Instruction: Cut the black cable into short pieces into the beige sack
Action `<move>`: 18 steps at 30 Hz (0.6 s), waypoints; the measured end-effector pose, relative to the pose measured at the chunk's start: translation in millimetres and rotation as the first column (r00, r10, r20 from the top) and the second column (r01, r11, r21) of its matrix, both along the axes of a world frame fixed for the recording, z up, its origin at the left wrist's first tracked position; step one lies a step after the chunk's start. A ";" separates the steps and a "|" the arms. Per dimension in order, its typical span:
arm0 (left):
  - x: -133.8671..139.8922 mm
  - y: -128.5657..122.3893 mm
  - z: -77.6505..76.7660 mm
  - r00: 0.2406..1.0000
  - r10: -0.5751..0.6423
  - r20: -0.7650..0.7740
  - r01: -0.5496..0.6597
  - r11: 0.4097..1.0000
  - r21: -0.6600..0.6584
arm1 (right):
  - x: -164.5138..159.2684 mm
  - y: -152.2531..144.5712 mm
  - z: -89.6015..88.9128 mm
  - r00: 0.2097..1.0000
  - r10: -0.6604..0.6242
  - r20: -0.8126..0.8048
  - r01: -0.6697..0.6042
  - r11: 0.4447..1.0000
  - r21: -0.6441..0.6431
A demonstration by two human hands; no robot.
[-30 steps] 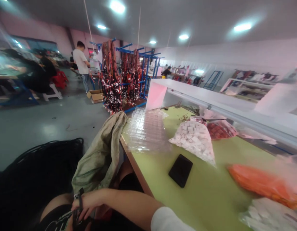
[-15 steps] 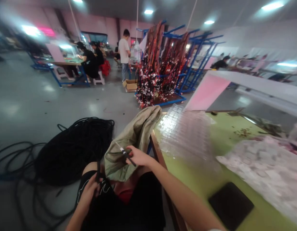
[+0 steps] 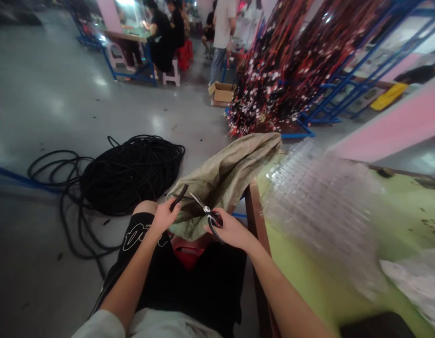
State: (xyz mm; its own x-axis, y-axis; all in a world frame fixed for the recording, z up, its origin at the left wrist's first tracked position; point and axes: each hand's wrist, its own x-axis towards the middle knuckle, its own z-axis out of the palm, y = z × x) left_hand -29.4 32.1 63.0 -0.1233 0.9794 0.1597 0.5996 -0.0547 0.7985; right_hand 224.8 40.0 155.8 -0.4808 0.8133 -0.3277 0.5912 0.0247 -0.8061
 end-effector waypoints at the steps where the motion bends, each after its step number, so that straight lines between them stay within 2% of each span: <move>1: 2.8 -2.2 1.6 0.999 -0.034 -0.009 0.034 0.999 -0.002 | -2.4 -0.7 0.5 0.999 0.030 0.032 -0.030 1.000 0.006; 6: 19.0 -7.7 16.3 0.969 -0.229 -0.094 0.231 0.973 0.016 | -9.3 -3.8 -2.2 0.991 0.069 0.117 -0.070 0.997 0.010; 9: 25.3 -10.2 17.2 0.947 -0.286 -0.147 0.289 0.957 -0.001 | -10.3 -6.1 -1.4 0.975 0.084 0.204 -0.091 0.996 0.023; 11: 27.2 -11.5 12.7 0.943 -0.281 -0.181 0.277 0.960 -0.045 | -11.9 -7.7 -1.0 0.955 0.086 0.283 -0.108 0.992 0.063; 14: 27.7 -12.5 3.8 0.943 -0.197 -0.270 0.161 0.976 -0.148 | -15.5 -9.4 -3.9 0.928 0.055 0.368 -0.099 0.990 0.101; 16: 26.7 -12.9 -0.5 0.932 -0.177 -0.316 0.123 0.976 -0.182 | -17.4 -10.0 -7.5 0.932 0.048 0.358 -0.081 0.994 0.079; 18: 25.3 -13.7 -3.2 0.923 -0.204 -0.327 0.159 0.974 -0.161 | -18.2 -10.3 -10.8 0.946 0.052 0.320 -0.064 0.998 0.026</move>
